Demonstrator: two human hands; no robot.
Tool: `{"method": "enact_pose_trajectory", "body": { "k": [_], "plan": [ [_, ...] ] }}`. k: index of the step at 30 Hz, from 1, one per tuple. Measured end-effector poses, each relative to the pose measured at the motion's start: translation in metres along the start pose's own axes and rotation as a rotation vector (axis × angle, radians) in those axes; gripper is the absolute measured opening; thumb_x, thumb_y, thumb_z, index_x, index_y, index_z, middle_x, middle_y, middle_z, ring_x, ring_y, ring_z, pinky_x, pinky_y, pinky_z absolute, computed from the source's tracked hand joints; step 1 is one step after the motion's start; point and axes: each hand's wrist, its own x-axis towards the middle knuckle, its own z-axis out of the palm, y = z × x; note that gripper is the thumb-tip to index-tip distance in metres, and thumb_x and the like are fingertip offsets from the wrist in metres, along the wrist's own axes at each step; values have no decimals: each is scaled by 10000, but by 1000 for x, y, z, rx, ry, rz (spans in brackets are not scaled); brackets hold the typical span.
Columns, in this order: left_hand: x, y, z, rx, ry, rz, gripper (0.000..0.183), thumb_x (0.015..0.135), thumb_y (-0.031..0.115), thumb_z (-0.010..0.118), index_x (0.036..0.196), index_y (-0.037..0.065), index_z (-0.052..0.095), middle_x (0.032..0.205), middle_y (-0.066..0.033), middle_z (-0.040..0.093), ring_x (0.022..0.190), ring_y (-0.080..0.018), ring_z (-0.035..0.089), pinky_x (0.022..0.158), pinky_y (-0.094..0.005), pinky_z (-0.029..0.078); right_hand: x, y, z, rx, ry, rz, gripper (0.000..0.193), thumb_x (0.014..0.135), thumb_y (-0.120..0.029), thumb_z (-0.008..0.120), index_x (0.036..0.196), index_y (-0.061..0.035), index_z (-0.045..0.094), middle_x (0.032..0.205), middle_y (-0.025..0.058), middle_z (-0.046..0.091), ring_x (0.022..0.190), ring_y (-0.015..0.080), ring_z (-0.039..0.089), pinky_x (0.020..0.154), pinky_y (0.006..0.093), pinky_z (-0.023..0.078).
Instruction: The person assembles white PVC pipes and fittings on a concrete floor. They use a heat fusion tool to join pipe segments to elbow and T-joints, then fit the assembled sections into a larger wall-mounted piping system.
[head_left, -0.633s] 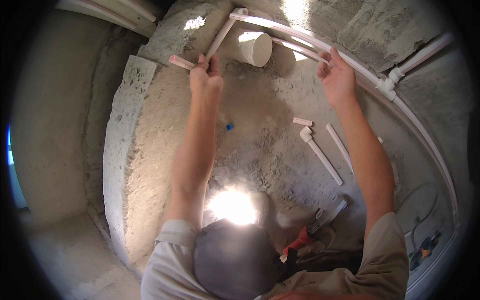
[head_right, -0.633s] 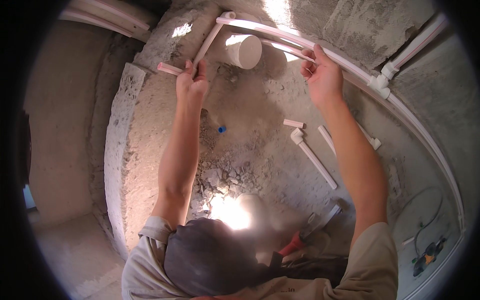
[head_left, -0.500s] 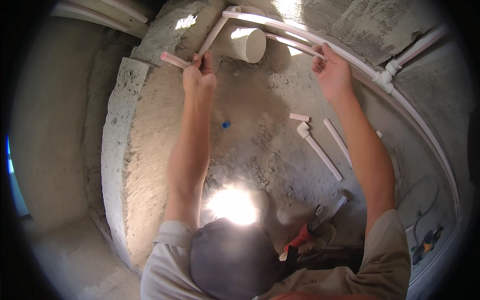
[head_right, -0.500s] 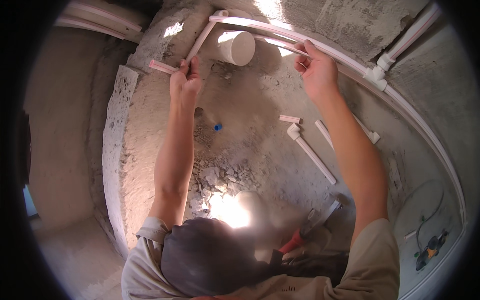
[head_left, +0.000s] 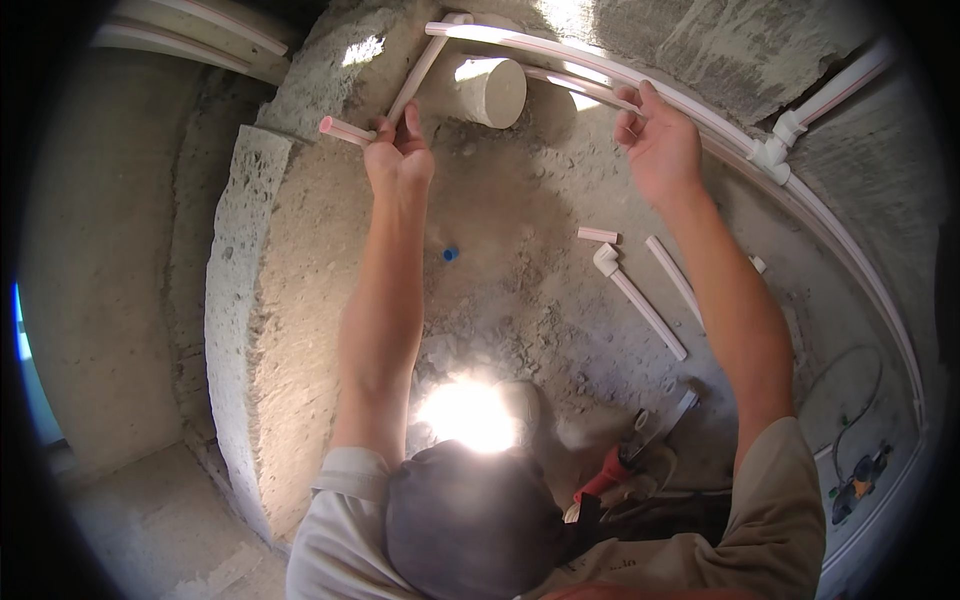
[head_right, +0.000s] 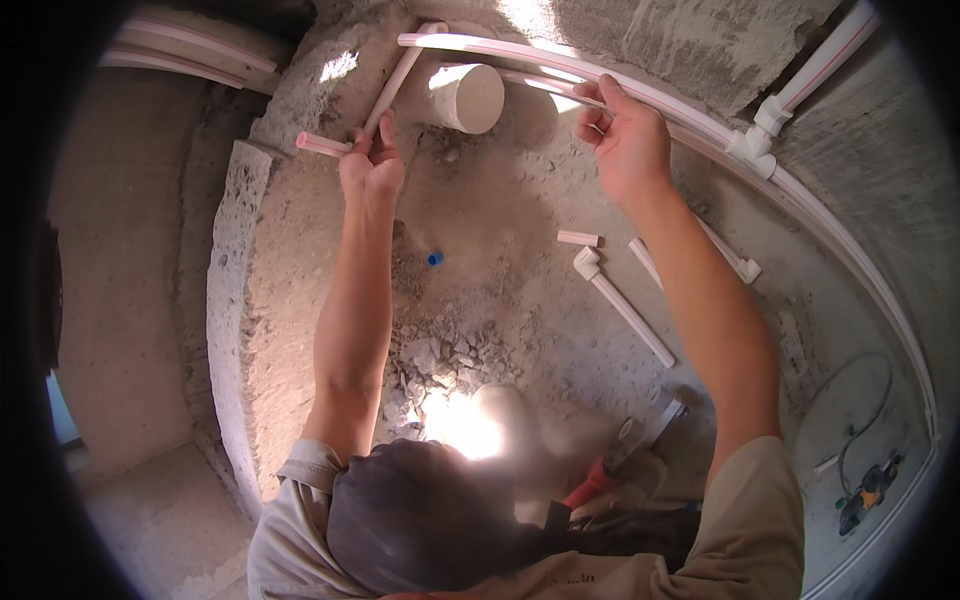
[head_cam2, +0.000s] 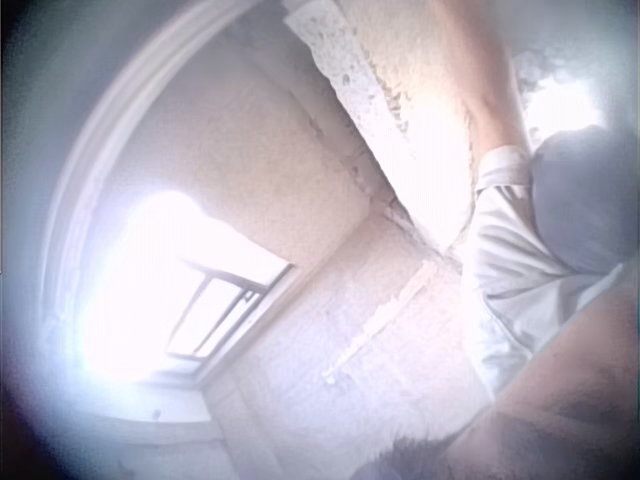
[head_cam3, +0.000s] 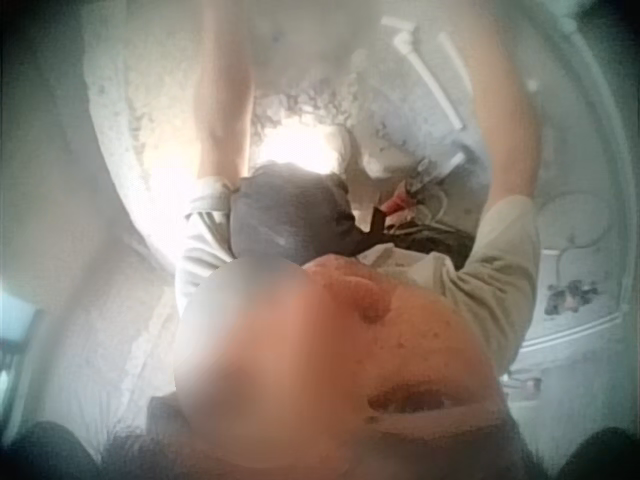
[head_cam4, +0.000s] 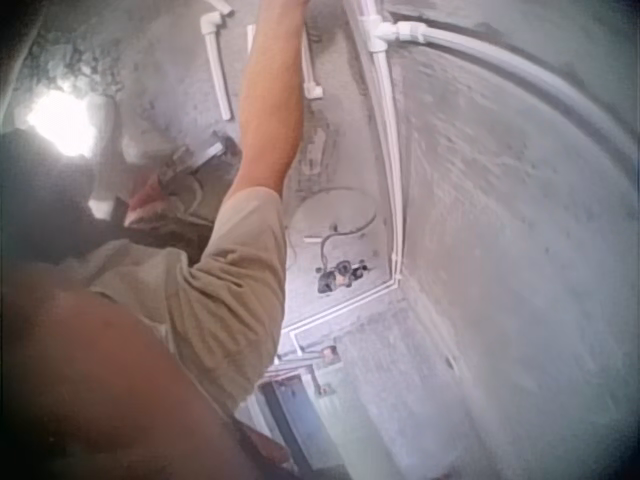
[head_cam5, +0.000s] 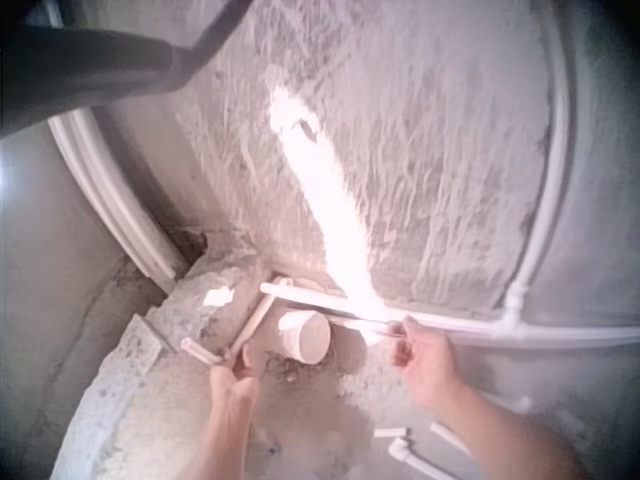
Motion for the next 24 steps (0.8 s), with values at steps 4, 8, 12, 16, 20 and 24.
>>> {"method": "enact_pose_trajectory", "body": {
  "k": [4, 8, 12, 16, 20, 24],
  "plan": [
    [0, -4, -3, -52, 24, -13, 175, 1137, 145, 461, 1154, -14, 532, 1365, -274, 594, 1270, -483, 625, 1056, -478, 627, 4, 0, -2, 2, 15, 4, 265, 1046, -230, 671, 1204, -18, 646, 1107, 92, 716, 800, 135, 620, 746, 283, 542],
    [2, -7, -6, -24, -8, -6, 222, 1143, 158, 450, 1186, -42, 535, 1348, -272, 611, 1269, -477, 629, 1058, -477, 626, 7, 2, -6, 1, 13, 13, 252, 1042, -217, 671, 1204, -26, 651, 1116, 90, 717, 808, 137, 621, 745, 282, 538],
    [5, -5, -6, -21, -10, -22, 255, 1146, 162, 438, 1210, -66, 533, 1364, -272, 608, 1269, -472, 633, 1045, -482, 632, 4, 2, -5, -40, -32, 32, 284, 1052, -232, 654, 1252, -35, 608, 1164, 78, 693, 838, 130, 611, 750, 278, 517],
    [8, -2, -6, 26, -15, -29, 271, 1149, 175, 432, 1218, -68, 532, 1352, -276, 618, 1249, -472, 646, 1012, -481, 649, 3, 2, -2, -99, -48, 32, 277, 1050, -240, 654, 1250, -52, 615, 1175, 71, 694, 841, 118, 615, 756, 272, 523],
    [6, 0, -8, 174, -25, -3, 279, 1149, 215, 433, 1265, -25, 517, 1271, -253, 649, 1194, -426, 681, 937, -451, 683, 10, 12, -6, -143, -60, 110, 244, 1051, -293, 646, 1180, -85, 645, 1031, 59, 708, 730, 135, 615, 663, 291, 526],
    [-2, 4, -7, 238, -38, -31, 254, 1151, 229, 422, 1270, 34, 533, 1289, -259, 644, 1208, -431, 674, 934, -474, 678, 7, 24, -21, -172, -167, 229, 188, 1030, -221, 656, 1155, -81, 653, 1024, 73, 723, 710, 140, 635, 637, 307, 540]
  ]
}}
